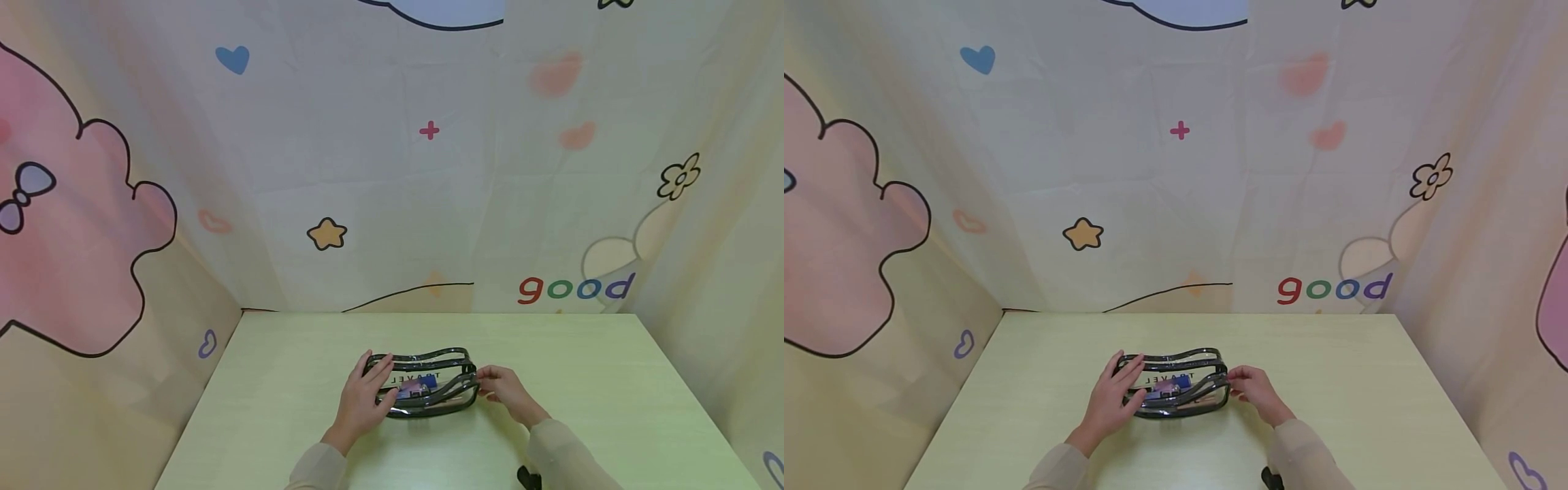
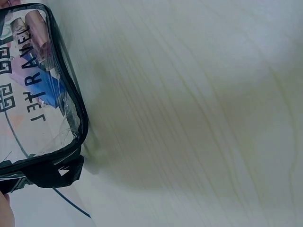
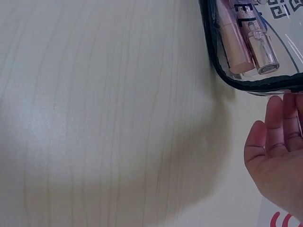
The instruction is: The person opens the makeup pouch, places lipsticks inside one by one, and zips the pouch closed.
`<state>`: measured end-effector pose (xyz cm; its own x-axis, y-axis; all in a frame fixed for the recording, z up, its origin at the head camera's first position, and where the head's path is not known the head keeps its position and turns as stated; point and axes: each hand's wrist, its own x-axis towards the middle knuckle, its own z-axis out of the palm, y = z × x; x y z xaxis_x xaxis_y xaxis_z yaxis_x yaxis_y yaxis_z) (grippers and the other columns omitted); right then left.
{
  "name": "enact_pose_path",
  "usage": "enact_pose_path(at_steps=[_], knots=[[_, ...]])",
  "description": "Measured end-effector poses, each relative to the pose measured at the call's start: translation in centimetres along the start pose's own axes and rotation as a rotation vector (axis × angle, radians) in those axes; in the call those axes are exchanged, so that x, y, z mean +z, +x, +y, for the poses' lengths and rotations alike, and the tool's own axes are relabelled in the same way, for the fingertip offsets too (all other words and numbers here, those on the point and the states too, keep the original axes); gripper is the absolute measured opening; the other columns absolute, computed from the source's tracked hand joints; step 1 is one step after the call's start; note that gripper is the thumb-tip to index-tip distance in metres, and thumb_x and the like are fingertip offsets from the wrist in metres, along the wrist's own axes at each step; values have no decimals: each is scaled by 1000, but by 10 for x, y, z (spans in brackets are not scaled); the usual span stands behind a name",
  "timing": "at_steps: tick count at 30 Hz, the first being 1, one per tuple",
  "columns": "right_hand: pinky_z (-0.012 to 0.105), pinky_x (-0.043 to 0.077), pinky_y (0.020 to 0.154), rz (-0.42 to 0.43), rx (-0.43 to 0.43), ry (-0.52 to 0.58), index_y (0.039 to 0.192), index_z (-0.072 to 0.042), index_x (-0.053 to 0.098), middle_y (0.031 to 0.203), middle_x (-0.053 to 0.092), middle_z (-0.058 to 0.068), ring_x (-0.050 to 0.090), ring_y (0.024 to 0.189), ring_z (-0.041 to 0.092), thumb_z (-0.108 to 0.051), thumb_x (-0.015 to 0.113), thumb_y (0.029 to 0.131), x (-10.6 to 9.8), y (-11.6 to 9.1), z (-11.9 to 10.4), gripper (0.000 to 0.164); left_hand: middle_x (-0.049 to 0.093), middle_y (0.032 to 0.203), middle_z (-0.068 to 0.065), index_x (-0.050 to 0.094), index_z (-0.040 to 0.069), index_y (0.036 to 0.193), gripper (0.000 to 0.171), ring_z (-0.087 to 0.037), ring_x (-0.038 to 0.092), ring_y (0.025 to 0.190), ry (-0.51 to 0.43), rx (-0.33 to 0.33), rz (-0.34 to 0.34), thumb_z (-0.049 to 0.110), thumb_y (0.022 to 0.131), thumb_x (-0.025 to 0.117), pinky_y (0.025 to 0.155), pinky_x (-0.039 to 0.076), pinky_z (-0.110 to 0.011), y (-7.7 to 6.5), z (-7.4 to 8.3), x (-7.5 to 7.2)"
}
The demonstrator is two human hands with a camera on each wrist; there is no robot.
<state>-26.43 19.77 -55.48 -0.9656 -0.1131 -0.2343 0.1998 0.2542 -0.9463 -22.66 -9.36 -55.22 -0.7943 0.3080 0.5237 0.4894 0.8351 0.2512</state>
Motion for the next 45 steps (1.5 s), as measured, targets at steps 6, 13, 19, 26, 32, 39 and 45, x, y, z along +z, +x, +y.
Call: enact_pose_path(at_steps=[6, 13, 19, 26, 32, 39, 45], knots=[[33, 45, 65, 48, -4, -20, 94, 5, 60, 72, 61, -6, 59, 73, 20, -8, 49, 86, 1, 0, 0, 19, 44, 134, 9, 53, 15, 124, 46, -29, 32, 129, -7, -6, -2, 36, 84, 51, 101, 32, -45, 0, 0, -1], [28, 43, 62, 114, -28, -26, 89, 4, 60, 67, 60, -8, 56, 64, 11, -9, 54, 85, 5, 1, 0, 15, 43, 135, 10, 52, 15, 125, 46, -28, 31, 130, 10, -4, -15, 37, 84, 50, 101, 31, -44, 0, 0, -1], [28, 43, 59, 160, -46, -37, 94, 7, 57, 68, 60, -6, 55, 61, 10, -3, 54, 82, 8, 3, -5, 16, 42, 136, 10, 51, 15, 126, 47, -27, 29, 131, 4, -15, -33, 38, 85, 48, 102, 30, -44, 0, 0, -1], [29, 44, 59, 134, 4, -31, 94, 5, 57, 68, 60, -6, 55, 62, 12, -5, 55, 82, 5, 2, -7, 16, 42, 135, 10, 51, 15, 125, 47, -27, 30, 130, -2, -16, -33, 38, 85, 48, 102, 30, -44, 1, 0, -1], [27, 44, 58, 92, 43, -4, 90, 2, 60, 66, 58, -6, 53, 61, 12, -9, 58, 81, -1, 1, -7, 14, 42, 135, 11, 52, 16, 125, 46, -26, 29, 131, 2, -22, -36, 38, 84, 49, 103, 30, -44, 0, 0, 0], [32, 47, 62, 103, 30, -16, 93, 4, 60, 69, 59, -5, 53, 62, 11, -5, 54, 83, -5, -1, -12, 15, 43, 135, 10, 52, 15, 125, 46, -27, 29, 131, 5, -20, -34, 37, 84, 50, 102, 30, -44, 0, 0, 0], [33, 47, 65, 118, -4, -16, 93, 6, 59, 71, 60, -4, 54, 63, 11, -3, 53, 84, -6, -2, -17, 15, 43, 135, 10, 52, 15, 125, 47, -28, 30, 130, -2, -17, -38, 37, 84, 49, 102, 30, -45, 0, 0, -1]])
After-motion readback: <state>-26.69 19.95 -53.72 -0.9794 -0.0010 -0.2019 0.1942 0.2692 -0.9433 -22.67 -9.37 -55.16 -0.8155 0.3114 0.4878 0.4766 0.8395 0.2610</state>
